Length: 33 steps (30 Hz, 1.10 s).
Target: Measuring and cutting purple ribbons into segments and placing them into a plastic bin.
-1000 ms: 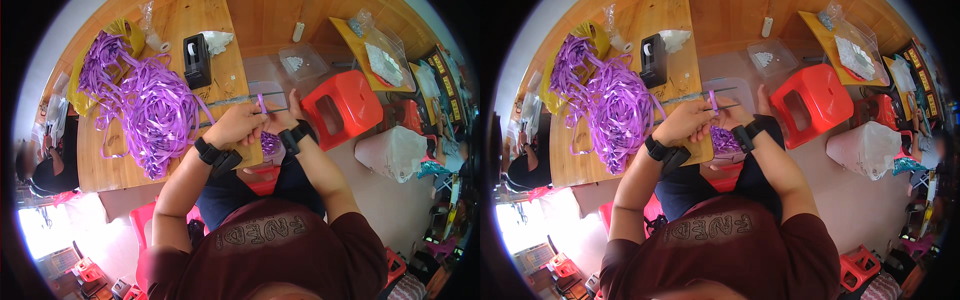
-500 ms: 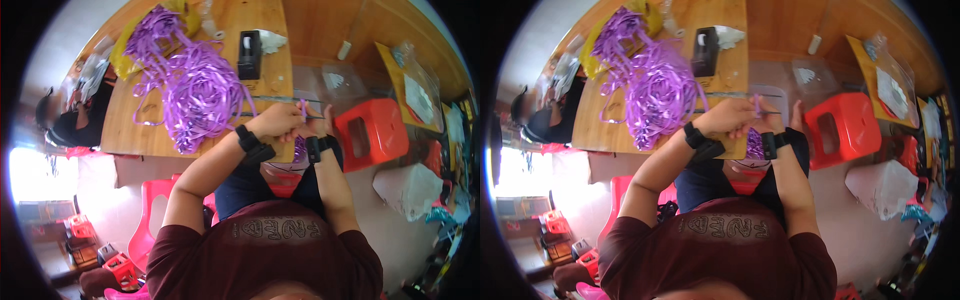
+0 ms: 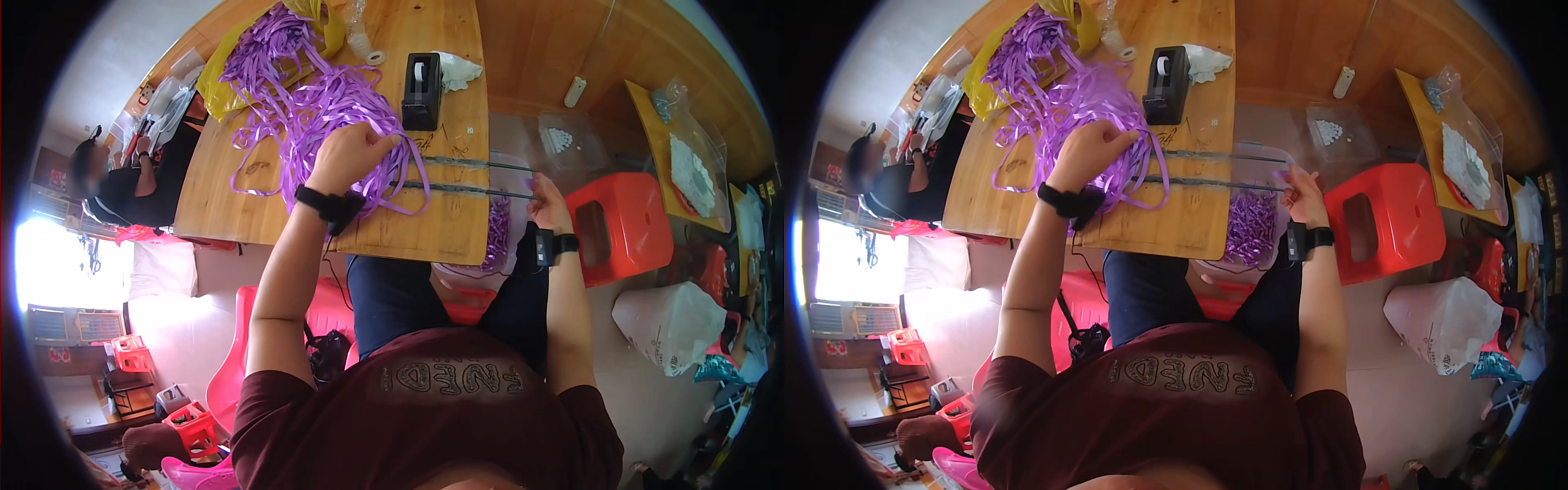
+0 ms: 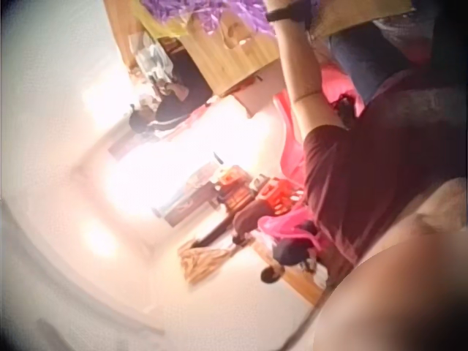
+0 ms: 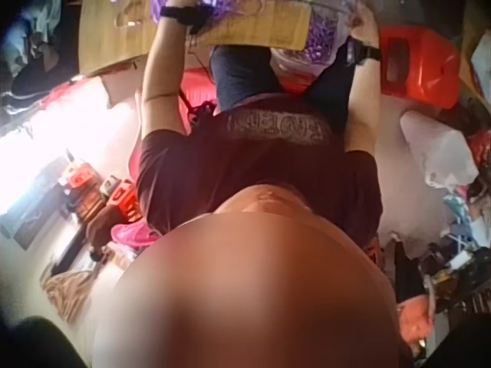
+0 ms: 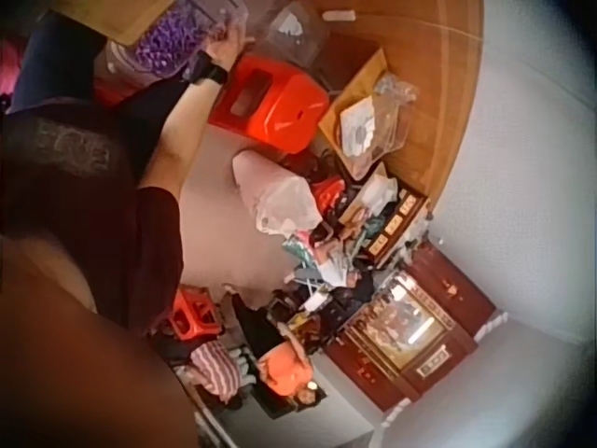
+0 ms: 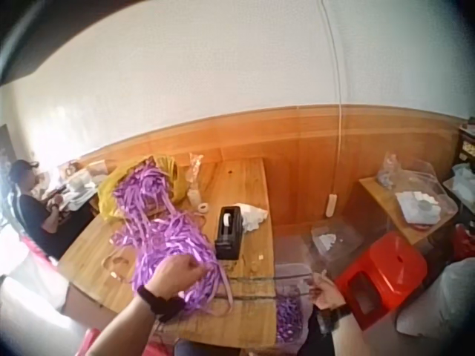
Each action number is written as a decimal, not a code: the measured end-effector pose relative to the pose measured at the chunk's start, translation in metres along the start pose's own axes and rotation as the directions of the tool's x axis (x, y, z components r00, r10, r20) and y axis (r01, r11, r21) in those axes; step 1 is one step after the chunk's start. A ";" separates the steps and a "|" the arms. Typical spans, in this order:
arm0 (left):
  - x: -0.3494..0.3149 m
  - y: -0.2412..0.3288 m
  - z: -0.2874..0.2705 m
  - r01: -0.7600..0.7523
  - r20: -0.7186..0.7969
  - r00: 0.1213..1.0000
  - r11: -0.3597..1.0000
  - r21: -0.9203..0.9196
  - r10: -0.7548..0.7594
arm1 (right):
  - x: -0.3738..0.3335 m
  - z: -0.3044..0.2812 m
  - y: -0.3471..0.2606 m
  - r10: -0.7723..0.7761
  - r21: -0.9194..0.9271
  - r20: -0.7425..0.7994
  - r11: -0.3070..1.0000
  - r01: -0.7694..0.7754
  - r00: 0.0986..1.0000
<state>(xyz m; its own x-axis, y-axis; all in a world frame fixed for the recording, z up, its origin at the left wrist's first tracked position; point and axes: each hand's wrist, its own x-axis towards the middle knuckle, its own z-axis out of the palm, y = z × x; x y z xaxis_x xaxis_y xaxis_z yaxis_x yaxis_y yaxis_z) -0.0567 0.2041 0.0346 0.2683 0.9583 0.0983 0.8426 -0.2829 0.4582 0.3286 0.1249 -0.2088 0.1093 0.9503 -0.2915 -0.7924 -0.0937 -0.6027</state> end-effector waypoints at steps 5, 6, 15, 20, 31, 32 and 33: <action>0.009 -0.027 0.014 -0.039 -0.044 0.998 0.997 0.061 0.041 | -0.014 0.014 0.012 -0.051 -0.533 -0.243 0.842 -0.090 0.969; 0.006 -0.022 0.011 -0.114 -0.200 0.974 0.993 -0.014 0.109 | -0.023 0.015 0.011 -0.055 -0.532 -0.248 0.842 -0.089 0.967; -0.037 0.030 -0.048 -0.250 -0.308 0.936 0.940 -0.233 0.172 | -0.105 0.107 -0.032 -0.563 -0.538 -0.062 0.714 0.448 0.824; -0.052 0.038 -0.054 -0.224 -0.201 0.969 0.862 -0.454 0.146 | -0.119 0.140 -0.025 -0.544 -0.493 0.167 0.676 0.547 0.822; -0.106 0.102 -0.026 0.047 0.517 0.804 0.836 -0.547 0.293 | -0.142 0.208 -0.002 -0.427 -0.474 0.580 0.516 0.714 0.693; -0.101 0.094 -0.024 0.091 0.533 0.806 0.837 -0.540 0.257 | -0.145 0.201 -0.011 -0.332 -0.330 0.381 0.823 0.462 0.863; -0.101 0.084 -0.026 0.108 0.497 0.829 0.798 -0.592 0.256 | -0.146 0.196 -0.019 -0.410 -0.306 0.280 0.819 0.485 0.868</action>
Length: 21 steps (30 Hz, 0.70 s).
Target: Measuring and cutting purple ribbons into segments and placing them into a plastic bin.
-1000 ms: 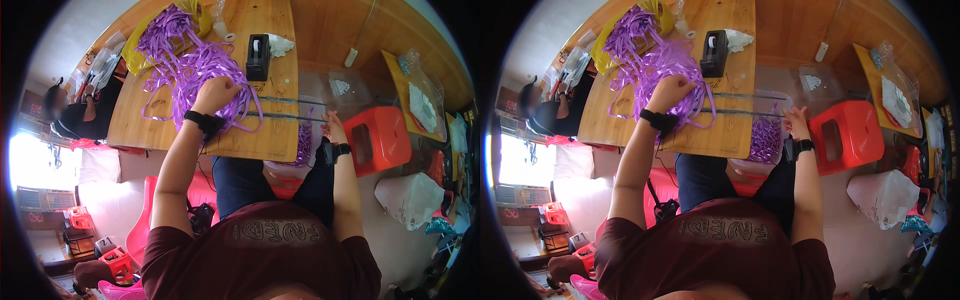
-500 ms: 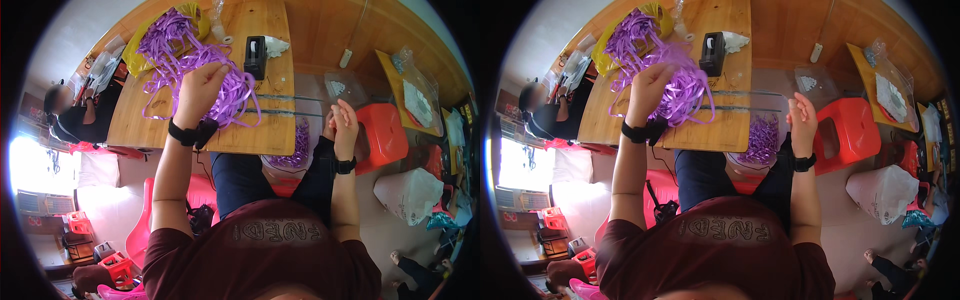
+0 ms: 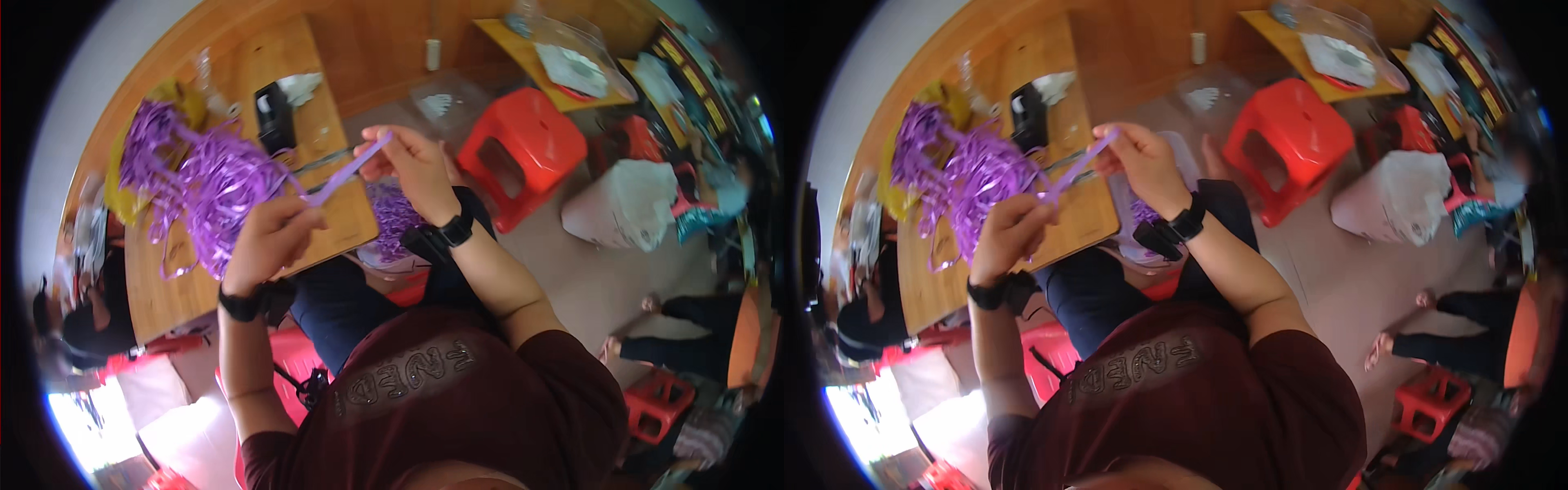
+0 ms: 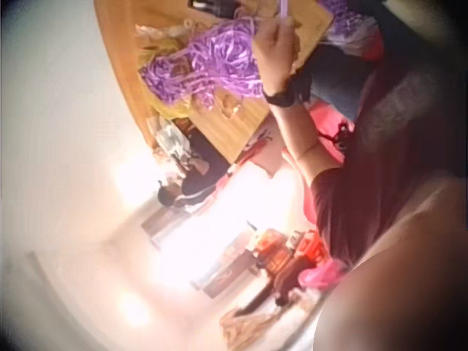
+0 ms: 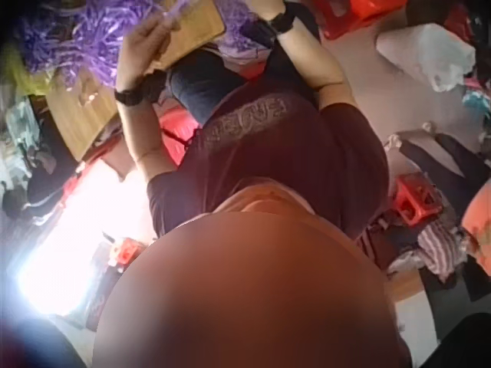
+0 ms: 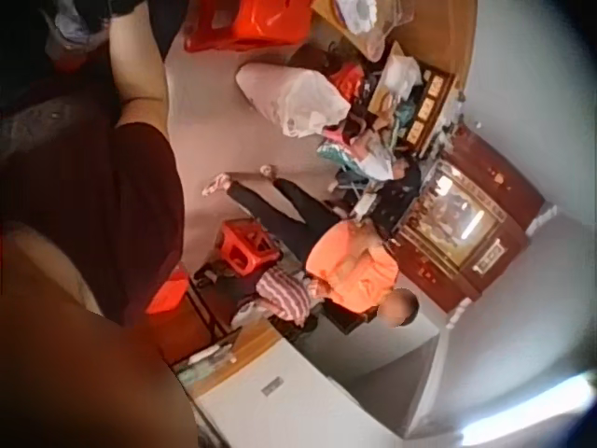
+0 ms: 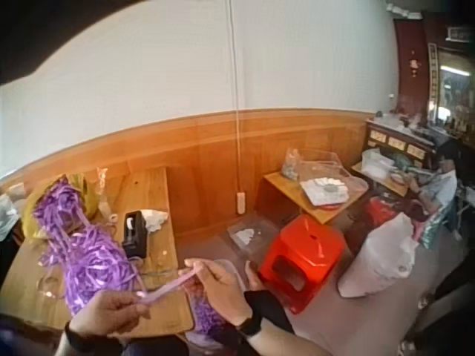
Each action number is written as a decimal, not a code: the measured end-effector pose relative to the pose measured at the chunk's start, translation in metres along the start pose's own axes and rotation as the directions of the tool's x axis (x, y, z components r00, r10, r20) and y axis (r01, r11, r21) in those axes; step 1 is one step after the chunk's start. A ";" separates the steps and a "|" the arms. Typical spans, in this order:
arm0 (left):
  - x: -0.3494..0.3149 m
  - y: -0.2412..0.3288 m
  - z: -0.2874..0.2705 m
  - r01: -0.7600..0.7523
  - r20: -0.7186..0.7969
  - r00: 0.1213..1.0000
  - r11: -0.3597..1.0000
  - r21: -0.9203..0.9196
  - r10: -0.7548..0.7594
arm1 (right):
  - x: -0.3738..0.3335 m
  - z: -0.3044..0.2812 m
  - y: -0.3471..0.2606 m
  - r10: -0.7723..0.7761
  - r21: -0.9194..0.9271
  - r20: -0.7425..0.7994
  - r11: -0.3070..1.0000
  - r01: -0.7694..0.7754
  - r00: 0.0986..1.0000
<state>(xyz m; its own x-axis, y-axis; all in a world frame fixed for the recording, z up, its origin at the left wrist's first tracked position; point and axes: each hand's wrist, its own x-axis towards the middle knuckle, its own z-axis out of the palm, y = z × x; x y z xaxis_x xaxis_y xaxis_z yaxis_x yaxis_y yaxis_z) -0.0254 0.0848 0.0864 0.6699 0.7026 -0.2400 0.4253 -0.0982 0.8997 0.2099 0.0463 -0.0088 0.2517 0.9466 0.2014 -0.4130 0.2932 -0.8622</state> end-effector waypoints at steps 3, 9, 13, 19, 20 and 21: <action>0.005 -0.015 -0.009 -0.094 -0.023 0.995 0.992 -0.084 0.092 | 0.005 -0.042 -0.006 -0.078 -0.011 -0.180 0.997 0.077 0.981; 0.023 -0.013 0.012 -0.194 -0.115 0.977 0.975 -0.107 0.181 | -0.014 -0.049 -0.012 -0.013 -0.477 -0.206 0.875 -0.089 0.978; 0.044 -0.003 0.045 -0.165 0.023 0.986 0.986 -0.023 0.166 | -0.037 -0.014 -0.031 0.090 -0.442 0.211 0.897 0.013 0.973; 0.078 -0.007 0.076 -0.184 0.120 0.973 0.978 -0.095 0.195 | -0.035 -0.041 -0.020 0.012 -0.457 0.035 0.890 0.006 0.999; 0.083 -0.010 0.080 -0.194 0.141 0.968 0.976 -0.097 0.206 | -0.033 -0.048 -0.020 -0.076 -0.523 0.044 0.848 0.087 0.996; 0.089 -0.014 0.083 -0.188 0.129 0.971 0.977 -0.098 0.200 | -0.031 -0.054 -0.022 -0.162 -0.586 0.054 0.794 0.163 0.985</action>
<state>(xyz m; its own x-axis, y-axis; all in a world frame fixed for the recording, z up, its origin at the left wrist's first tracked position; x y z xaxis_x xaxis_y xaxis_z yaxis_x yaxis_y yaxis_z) 0.0791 0.0902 0.0222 0.8142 0.5719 -0.1002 0.2298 -0.1588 0.9602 0.2583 0.0033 -0.0211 0.2674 0.8923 0.3637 0.2257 0.3089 -0.9239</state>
